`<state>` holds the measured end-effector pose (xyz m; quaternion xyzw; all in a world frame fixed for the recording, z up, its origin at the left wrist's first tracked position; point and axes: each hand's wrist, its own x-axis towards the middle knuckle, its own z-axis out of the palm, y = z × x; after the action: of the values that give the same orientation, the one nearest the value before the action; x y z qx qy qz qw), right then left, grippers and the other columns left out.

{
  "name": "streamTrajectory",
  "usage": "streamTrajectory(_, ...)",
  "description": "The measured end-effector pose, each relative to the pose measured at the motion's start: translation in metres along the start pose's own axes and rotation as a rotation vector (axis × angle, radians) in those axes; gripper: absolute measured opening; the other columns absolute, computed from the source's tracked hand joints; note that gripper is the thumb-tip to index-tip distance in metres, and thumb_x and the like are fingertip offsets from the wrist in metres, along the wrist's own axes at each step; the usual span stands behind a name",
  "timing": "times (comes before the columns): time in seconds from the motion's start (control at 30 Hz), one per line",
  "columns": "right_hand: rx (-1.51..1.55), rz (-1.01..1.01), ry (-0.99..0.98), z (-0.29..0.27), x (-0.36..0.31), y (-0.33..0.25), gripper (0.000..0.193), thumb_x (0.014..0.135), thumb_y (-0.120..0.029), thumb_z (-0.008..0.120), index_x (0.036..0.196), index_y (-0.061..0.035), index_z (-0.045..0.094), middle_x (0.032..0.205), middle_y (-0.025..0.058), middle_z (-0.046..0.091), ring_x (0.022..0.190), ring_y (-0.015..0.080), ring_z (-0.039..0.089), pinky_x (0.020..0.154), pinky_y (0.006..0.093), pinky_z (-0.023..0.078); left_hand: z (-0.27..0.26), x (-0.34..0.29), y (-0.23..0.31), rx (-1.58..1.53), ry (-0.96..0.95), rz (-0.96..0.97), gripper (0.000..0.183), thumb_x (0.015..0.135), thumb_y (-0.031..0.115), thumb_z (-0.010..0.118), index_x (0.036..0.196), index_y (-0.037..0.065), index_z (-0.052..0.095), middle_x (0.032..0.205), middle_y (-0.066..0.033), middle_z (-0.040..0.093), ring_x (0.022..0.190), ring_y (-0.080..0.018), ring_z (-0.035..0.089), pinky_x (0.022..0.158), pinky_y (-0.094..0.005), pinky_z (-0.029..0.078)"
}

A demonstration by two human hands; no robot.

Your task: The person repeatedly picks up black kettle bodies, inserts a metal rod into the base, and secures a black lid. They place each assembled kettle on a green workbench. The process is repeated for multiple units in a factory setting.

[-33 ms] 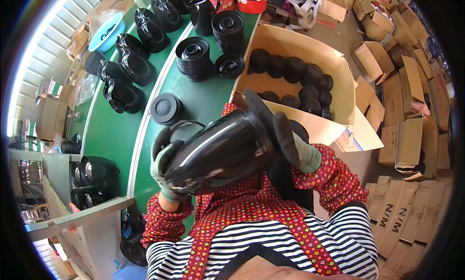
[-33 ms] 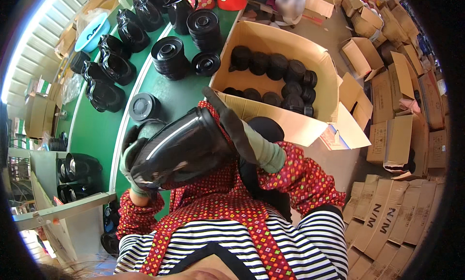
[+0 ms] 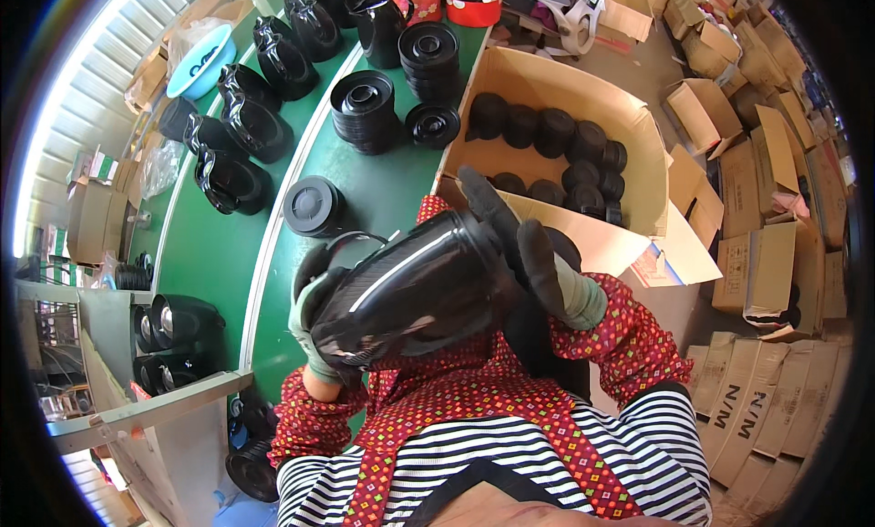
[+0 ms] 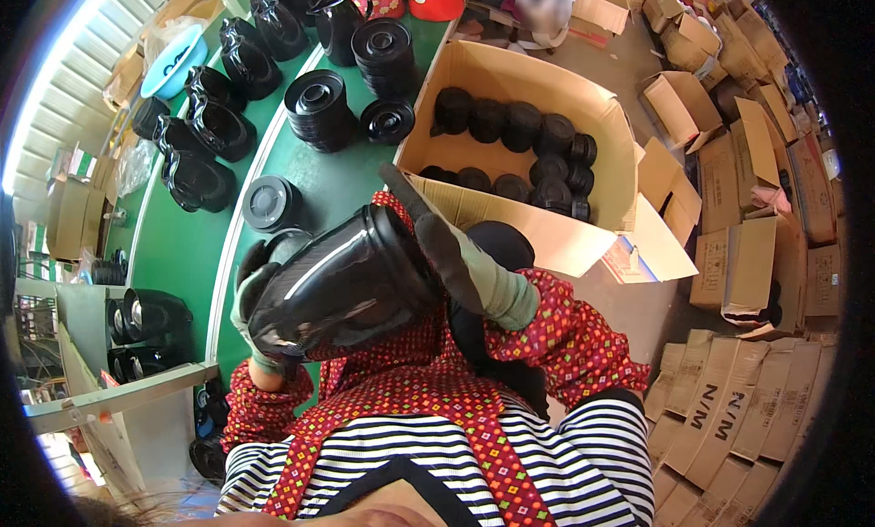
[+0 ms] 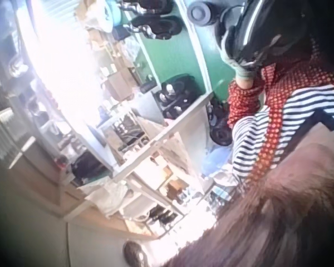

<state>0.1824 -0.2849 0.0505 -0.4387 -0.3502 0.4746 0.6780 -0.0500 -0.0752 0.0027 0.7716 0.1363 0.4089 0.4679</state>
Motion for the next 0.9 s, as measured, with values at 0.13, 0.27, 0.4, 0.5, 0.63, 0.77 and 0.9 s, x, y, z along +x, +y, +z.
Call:
streamTrajectory(0.13,0.064,0.077,0.054,0.007,-0.002,0.000,0.073,0.117,-0.040,0.045,0.172,-0.0052,0.012,0.157,0.0096,0.044,0.144,0.0155,0.042,0.122,0.0299,0.031,0.012,-0.014,-0.004,-0.088,-0.034,-0.057,0.062,0.077,0.017,0.092,0.129,-0.001,0.063,0.156,-0.0251,0.050,0.141,-0.0415,0.054,0.115,-0.0516,0.051)
streamTrajectory(0.27,-0.103,0.102,0.162,0.026,-0.003,-0.018,0.074,0.113,-0.038,0.054,0.169,-0.0009,0.022,0.154,0.0131,0.047,0.143,0.0187,0.045,0.121,0.0318,0.033,0.019,-0.021,-0.012,-0.036,-0.096,0.016,0.076,0.074,0.023,0.096,0.134,-0.004,0.057,0.154,-0.0267,0.051,0.135,-0.0387,0.061,0.112,-0.0500,0.053)
streamTrajectory(0.4,-0.314,0.008,0.222,0.018,-0.016,0.003,0.071,0.111,-0.035,0.057,0.166,0.0027,0.030,0.158,0.0182,0.047,0.149,0.0252,0.043,0.123,0.0363,0.032,0.008,-0.047,-0.049,-0.206,-0.290,-0.331,0.071,0.085,0.021,0.088,0.143,-0.003,0.056,0.152,-0.0228,0.054,0.133,-0.0330,0.062,0.110,-0.0427,0.055)
streamTrajectory(0.5,-0.532,-0.198,0.152,0.012,-0.023,0.015,0.080,0.106,-0.040,0.062,0.166,0.0031,0.030,0.162,0.0194,0.044,0.151,0.0284,0.042,0.125,0.0389,0.030,0.010,-0.064,-0.072,-0.606,-0.399,-0.746,0.069,0.093,0.025,0.082,0.148,-0.003,0.052,0.152,-0.0213,0.055,0.132,-0.0306,0.063,0.110,-0.0403,0.055)
streamTrajectory(0.63,-0.899,-0.537,-0.070,0.018,-0.016,-0.005,0.105,0.089,-0.050,0.079,0.164,0.0054,0.031,0.164,0.0294,0.037,0.154,0.0451,0.037,0.125,0.0487,0.029,0.039,-0.035,-0.037,-0.912,-0.579,-0.984,0.057,0.111,0.026,0.052,0.161,0.002,0.038,0.159,-0.0188,0.050,0.136,-0.0300,0.060,0.115,-0.0451,0.052)
streamTrajectory(0.77,-0.544,-0.333,0.096,0.019,-0.016,-0.001,0.099,0.094,-0.055,0.072,0.164,0.0032,0.033,0.164,0.0265,0.039,0.147,0.0411,0.046,0.120,0.0465,0.038,0.015,-0.012,-0.015,-0.541,-0.467,-0.583,0.068,0.089,0.019,0.082,0.146,-0.002,0.051,0.146,-0.0192,0.059,0.123,-0.0294,0.066,0.107,-0.0453,0.056)
streamTrajectory(0.9,0.300,0.400,0.157,-0.011,-0.014,0.031,0.085,0.106,-0.062,0.052,0.162,0.0014,0.039,0.164,0.0222,0.042,0.149,0.0346,0.045,0.123,0.0431,0.037,-0.007,0.022,0.032,0.133,-0.189,-0.002,0.062,0.078,0.023,0.092,0.126,-0.006,0.066,0.136,-0.0274,0.066,0.112,-0.0360,0.074,0.098,-0.0455,0.060)
